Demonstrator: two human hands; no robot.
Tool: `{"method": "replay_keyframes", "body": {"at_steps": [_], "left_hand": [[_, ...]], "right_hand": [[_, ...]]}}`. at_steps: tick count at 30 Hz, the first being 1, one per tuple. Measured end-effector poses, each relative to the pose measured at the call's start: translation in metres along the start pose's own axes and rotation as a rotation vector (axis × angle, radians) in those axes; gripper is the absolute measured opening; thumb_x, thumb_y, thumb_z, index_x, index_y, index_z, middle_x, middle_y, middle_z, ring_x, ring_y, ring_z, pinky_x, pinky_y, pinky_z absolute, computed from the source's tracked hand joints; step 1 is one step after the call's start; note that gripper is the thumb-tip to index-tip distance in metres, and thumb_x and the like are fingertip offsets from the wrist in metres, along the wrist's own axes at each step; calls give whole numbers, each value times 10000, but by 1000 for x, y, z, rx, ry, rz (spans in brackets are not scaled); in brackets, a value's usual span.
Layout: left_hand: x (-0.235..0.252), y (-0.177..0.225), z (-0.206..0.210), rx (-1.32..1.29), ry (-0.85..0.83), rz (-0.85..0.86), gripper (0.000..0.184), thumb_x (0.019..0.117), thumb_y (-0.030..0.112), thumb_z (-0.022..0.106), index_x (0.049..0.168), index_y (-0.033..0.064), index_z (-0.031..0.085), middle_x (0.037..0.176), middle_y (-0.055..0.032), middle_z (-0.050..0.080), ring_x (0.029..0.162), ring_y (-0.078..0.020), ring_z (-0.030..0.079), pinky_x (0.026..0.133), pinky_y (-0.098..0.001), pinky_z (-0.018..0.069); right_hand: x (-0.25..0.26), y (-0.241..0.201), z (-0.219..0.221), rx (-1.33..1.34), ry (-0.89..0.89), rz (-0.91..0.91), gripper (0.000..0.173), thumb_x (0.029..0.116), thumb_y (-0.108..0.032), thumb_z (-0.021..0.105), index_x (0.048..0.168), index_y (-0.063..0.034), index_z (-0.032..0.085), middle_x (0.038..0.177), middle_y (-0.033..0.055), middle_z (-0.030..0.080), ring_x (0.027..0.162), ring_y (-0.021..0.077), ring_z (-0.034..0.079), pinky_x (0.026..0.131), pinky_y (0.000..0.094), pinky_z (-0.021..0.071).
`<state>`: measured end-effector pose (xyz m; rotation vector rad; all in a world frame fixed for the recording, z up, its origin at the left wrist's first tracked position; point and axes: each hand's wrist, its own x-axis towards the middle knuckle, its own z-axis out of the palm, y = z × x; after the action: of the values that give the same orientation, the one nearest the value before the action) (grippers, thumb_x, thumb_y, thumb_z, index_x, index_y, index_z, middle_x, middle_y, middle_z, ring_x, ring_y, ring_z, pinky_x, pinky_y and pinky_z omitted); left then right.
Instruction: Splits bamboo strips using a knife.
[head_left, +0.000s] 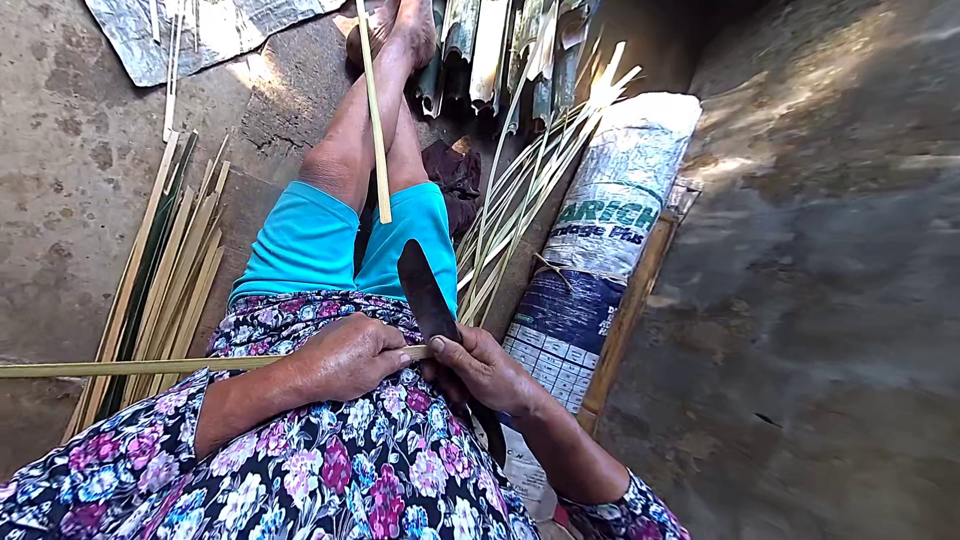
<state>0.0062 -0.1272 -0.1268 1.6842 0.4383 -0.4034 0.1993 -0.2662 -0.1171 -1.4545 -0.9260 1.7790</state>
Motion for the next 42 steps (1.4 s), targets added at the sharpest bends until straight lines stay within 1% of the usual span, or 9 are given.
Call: {"method": "replay_keyframes", "body": {"at_steps": [6, 11, 17, 22, 25, 29, 34, 37, 42], "left_hand": [[-2, -3, 3, 9, 39, 10, 326, 1065, 279, 492, 870, 74, 653, 666, 17, 515, 604, -88, 487, 603, -310, 411], [-4, -3, 5, -28, 49, 42, 319, 1061, 275, 502, 874, 75, 666, 667, 41, 515, 595, -42, 469, 591, -261, 397], [-4, -4, 3, -36, 58, -3, 317, 1061, 281, 504, 874, 86, 670, 658, 53, 511, 584, -33, 463, 583, -252, 393], [-5, -4, 10, 13, 86, 58, 330, 1049, 297, 504, 848, 85, 657, 664, 33, 516, 610, -71, 488, 599, -301, 409], [-3, -2, 11, -106, 150, 53, 308, 1038, 275, 532, 834, 91, 672, 669, 72, 535, 598, 1, 481, 591, -222, 406], [-6, 1, 7, -249, 176, 1, 266, 1043, 236, 547, 887, 82, 698, 654, 108, 569, 560, 62, 505, 565, -134, 435], [-8, -5, 2, -339, 218, 42, 229, 1045, 185, 526, 920, 86, 691, 658, 114, 594, 535, 60, 518, 522, -117, 437], [-10, -8, -1, -334, 264, 54, 240, 1053, 178, 499, 964, 78, 699, 672, 108, 605, 531, 55, 508, 502, -116, 415], [-10, -9, 0, -301, 265, 63, 252, 1054, 175, 495, 939, 81, 699, 634, 115, 574, 519, 59, 491, 499, -113, 404]], "right_hand": [[2, 2, 4, 74, 28, -1, 236, 1091, -203, 397, 962, -136, 583, 708, -114, 654, 479, -61, 496, 450, 115, 415], [4, -11, -6, -14, -74, 80, 231, 1089, -216, 401, 998, -128, 594, 740, -117, 656, 503, -67, 510, 466, 110, 427], [8, 1, 1, 152, -31, 27, 223, 1092, -214, 405, 967, -151, 578, 717, -105, 665, 480, -61, 500, 447, 106, 410], [9, -26, -3, -96, -124, 204, 248, 1099, -250, 408, 1040, -104, 601, 713, -101, 608, 513, -47, 511, 484, 128, 438], [16, -20, 7, 28, -67, 109, 195, 1097, -232, 409, 1088, -102, 553, 712, -96, 618, 500, -39, 519, 474, 132, 453], [22, -16, 14, 84, 33, 41, 211, 1099, -241, 405, 1055, -108, 561, 705, -87, 647, 493, -33, 534, 470, 134, 458], [33, -33, 3, 52, -71, 71, 297, 1120, -270, 332, 1070, -101, 572, 741, -53, 662, 491, -17, 543, 464, 141, 464], [37, -46, -3, -11, -54, 130, 318, 1133, -279, 318, 1095, -91, 572, 785, -37, 683, 493, -20, 539, 468, 136, 456], [26, -48, -23, -171, 83, 131, 366, 1128, -269, 335, 1102, -53, 629, 847, -47, 684, 497, -41, 509, 469, 133, 445]]}}
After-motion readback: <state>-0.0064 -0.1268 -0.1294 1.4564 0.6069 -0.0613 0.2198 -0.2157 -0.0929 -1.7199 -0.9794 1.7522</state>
